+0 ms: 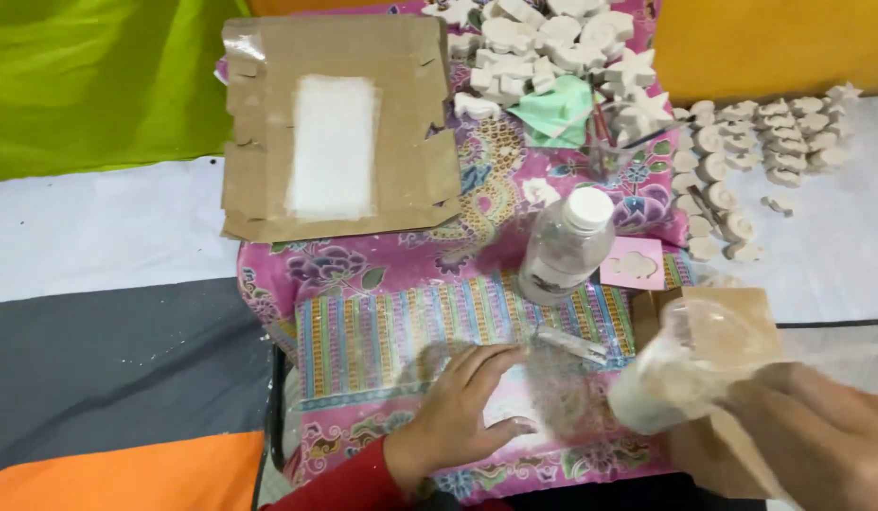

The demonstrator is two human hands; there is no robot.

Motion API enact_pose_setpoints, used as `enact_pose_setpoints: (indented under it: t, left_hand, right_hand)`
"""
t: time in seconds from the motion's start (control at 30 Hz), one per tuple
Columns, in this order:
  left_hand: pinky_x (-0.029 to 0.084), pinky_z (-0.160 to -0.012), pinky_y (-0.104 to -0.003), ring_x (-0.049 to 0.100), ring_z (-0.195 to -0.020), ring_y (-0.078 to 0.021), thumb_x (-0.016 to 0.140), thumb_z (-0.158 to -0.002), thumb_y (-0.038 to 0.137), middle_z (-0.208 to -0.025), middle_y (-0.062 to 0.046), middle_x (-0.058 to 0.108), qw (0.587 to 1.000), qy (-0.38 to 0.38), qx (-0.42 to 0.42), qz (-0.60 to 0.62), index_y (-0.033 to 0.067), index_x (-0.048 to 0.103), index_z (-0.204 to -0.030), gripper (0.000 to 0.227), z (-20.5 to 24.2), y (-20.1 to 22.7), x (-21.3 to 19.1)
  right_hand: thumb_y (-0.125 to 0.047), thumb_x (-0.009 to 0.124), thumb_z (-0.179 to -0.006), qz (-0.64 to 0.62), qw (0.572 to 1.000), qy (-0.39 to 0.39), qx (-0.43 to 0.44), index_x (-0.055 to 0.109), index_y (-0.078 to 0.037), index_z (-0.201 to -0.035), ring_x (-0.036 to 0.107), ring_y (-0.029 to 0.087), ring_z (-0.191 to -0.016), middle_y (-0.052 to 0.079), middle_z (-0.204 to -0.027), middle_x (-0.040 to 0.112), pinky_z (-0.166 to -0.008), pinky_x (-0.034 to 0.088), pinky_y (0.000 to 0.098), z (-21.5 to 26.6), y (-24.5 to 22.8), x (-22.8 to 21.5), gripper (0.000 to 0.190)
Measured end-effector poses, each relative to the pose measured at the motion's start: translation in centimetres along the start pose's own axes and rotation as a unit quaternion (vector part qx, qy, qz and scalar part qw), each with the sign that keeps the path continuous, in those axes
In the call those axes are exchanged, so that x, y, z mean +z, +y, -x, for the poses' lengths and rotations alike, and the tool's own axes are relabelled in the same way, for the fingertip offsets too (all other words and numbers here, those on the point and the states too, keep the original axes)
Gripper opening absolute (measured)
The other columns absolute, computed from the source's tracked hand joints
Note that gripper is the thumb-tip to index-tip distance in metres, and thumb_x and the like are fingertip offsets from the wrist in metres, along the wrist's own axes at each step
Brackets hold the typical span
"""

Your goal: A person is seen organizing small white molded shapes into a cardboard box and then mixing a white substance in a plastic cup using liquid from a bottle and a small stirring tool.

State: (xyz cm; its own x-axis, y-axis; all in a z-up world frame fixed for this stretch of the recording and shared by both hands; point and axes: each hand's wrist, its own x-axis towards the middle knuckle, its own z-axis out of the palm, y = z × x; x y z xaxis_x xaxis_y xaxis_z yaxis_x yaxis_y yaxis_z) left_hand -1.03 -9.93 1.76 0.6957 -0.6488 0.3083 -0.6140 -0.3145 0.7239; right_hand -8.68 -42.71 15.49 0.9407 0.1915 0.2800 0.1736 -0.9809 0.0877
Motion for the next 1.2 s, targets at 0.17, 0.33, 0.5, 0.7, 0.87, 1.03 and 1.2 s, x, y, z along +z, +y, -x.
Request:
enact_pose_setpoints:
  t: [0.17,0.33,0.5,0.7,0.87,1.03,1.2]
  left_hand:
    - [0.030,-0.114,-0.060,0.035,-0.144,-0.0432,0.082,-0.068,0.047,-0.157,-0.026,0.034,0.978,-0.066,-0.176,0.090,0.0058,0.018,-0.157,0.118,1.3,-2.1,-0.9]
    - [0.019,-0.124,-0.052,0.020,-0.151,-0.0453,0.083,-0.075,0.047,-0.163,-0.033,0.016,0.971,0.174,-0.155,0.049,-0.0086,0.011,-0.155,0.121,2.8,-9.8,0.3]
    - [0.024,-0.121,-0.055,0.031,-0.143,-0.0516,0.090,-0.066,0.017,-0.153,-0.037,0.030,0.955,0.262,-0.131,0.054,-0.0066,0.007,-0.160,0.127,2.7,-15.0,0.5]
    - [0.049,-0.108,-0.039,0.055,-0.122,-0.0318,0.083,-0.076,0.015,-0.135,-0.022,0.050,0.944,0.297,-0.144,0.032,-0.0084,0.032,-0.145,0.088,1.3,-13.0,0.1]
    - [0.049,-0.098,-0.044,0.060,-0.106,-0.0311,0.087,-0.067,0.023,-0.117,-0.018,0.066,0.929,0.308,-0.148,-0.144,-0.0030,0.061,-0.128,0.071,-1.2,-11.2,-1.3]
    - [0.061,-0.085,-0.036,0.072,-0.094,-0.0276,0.085,-0.070,0.011,-0.108,-0.021,0.073,0.921,0.351,-0.164,-0.019,-0.0079,0.067,-0.118,0.055,-5.5,-5.3,-2.4]
    - [0.059,-0.087,-0.043,0.070,-0.097,-0.0376,0.086,-0.060,0.010,-0.114,-0.031,0.068,0.926,0.325,-0.155,-0.112,-0.0180,0.058,-0.127,0.078,-4.3,-10.0,-1.1]
  right_hand:
    - [-0.026,0.067,-0.075,-0.015,0.989,0.022,-0.144,0.066,-0.022,-0.096,0.058,0.021,-0.045,-0.001,-0.092,0.059,-0.046,0.050,0.0369,-4.4,-13.3,9.2,0.022]
    - [-0.029,0.075,-0.077,-0.054,0.963,0.146,-0.220,0.067,-0.008,-0.084,0.059,0.016,-0.054,0.012,-0.113,0.069,-0.048,0.050,0.0306,-10.3,-20.2,14.5,0.024]
    - [-0.010,0.066,-0.080,-0.037,0.952,0.193,-0.234,0.065,-0.016,-0.077,0.065,0.023,-0.055,0.001,-0.073,0.056,-0.047,0.048,0.0355,-12.6,-22.3,18.4,0.007]
    - [-0.010,0.072,-0.080,-0.188,0.961,0.105,-0.174,0.061,-0.002,-0.113,0.060,0.022,-0.055,0.011,-0.098,0.062,-0.045,0.047,0.0336,-9.8,-16.0,4.3,0.036]
    - [-0.011,0.081,-0.082,-0.160,0.969,0.188,-0.018,0.075,-0.006,-0.094,0.049,0.010,-0.051,0.002,-0.079,0.067,-0.044,0.040,0.0233,-6.5,-0.5,0.6,0.015]
    - [-0.010,0.070,-0.098,-0.336,0.857,0.110,0.376,0.075,0.004,-0.098,0.056,0.015,-0.059,0.008,-0.070,0.061,-0.058,0.045,0.0272,-3.3,17.4,14.0,0.014]
    - [-0.034,0.067,-0.091,-0.128,0.868,-0.237,0.417,0.061,-0.035,-0.141,0.071,0.019,-0.087,-0.002,-0.095,0.078,-0.081,0.054,0.0341,1.3,26.5,29.9,0.050]
